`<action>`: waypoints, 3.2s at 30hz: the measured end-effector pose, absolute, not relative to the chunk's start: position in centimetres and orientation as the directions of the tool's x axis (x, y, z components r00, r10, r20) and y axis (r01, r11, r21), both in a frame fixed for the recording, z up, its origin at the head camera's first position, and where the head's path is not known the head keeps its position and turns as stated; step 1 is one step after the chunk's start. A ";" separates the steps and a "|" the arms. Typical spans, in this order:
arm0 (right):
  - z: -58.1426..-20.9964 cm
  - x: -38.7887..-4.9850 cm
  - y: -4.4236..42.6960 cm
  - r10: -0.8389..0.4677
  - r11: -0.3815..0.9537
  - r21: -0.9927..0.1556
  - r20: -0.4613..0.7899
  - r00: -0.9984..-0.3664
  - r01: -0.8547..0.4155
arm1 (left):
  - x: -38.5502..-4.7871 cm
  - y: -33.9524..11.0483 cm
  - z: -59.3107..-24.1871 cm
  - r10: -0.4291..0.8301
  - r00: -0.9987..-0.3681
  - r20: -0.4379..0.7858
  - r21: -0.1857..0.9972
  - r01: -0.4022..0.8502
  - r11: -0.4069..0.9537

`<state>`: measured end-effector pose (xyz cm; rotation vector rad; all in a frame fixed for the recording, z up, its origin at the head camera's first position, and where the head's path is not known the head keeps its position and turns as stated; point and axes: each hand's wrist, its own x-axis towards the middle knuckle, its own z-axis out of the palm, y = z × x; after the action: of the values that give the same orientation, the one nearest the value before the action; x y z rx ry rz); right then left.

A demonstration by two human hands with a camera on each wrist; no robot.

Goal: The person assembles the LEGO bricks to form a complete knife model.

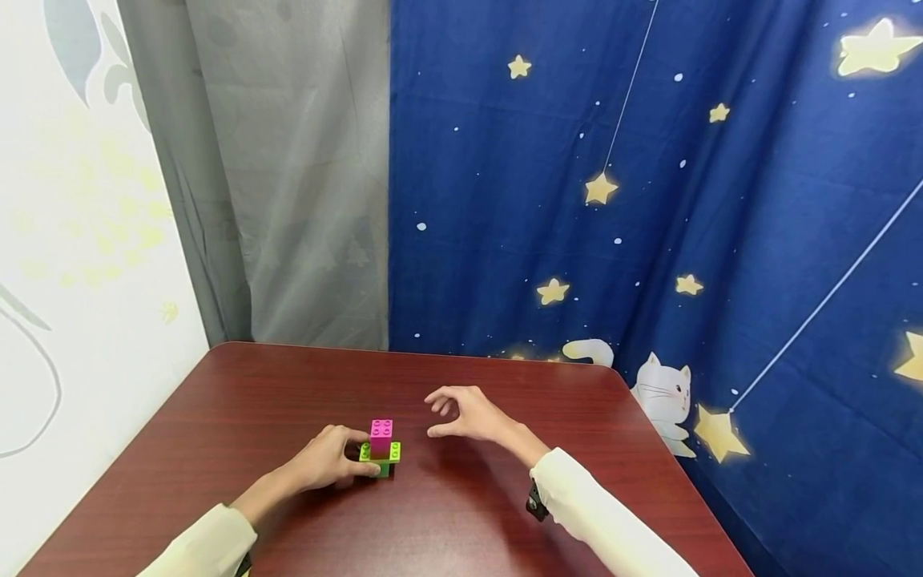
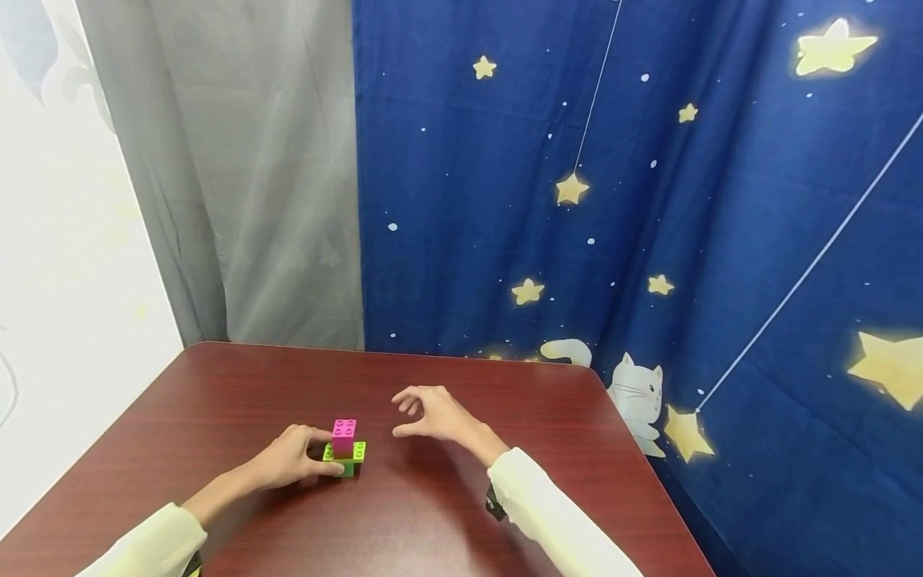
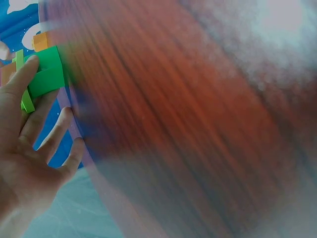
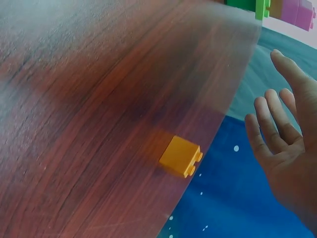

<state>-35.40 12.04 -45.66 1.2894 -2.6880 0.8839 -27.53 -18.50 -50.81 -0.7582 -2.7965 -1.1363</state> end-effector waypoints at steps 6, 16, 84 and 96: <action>-45.9 -35.8 13.0 -0.688 0.504 -0.494 0.265 -0.675 -0.708 | -27.4 -18.6 -50.8 0.439 -0.874 0.207 0.654 0.458 0.603; -46.2 -36.8 14.6 -0.674 0.511 -0.503 0.268 -0.688 -0.697 | -27.6 -18.6 -50.8 0.434 -0.881 0.187 0.665 0.439 0.605; -50.7 -39.0 19.5 -0.586 0.631 -0.488 0.209 -0.783 -0.603 | -27.5 -18.5 -50.7 0.433 -0.884 0.179 0.677 0.430 0.598; -50.8 -38.5 19.1 -0.537 0.648 -0.500 0.235 -0.810 -0.574 | -27.5 -18.5 -50.8 0.434 -0.882 0.182 0.664 0.436 0.608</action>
<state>-38.55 19.12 -50.78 0.9421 -2.7921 0.8825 -27.52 -18.54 -50.77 -0.7613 -2.8150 -1.1631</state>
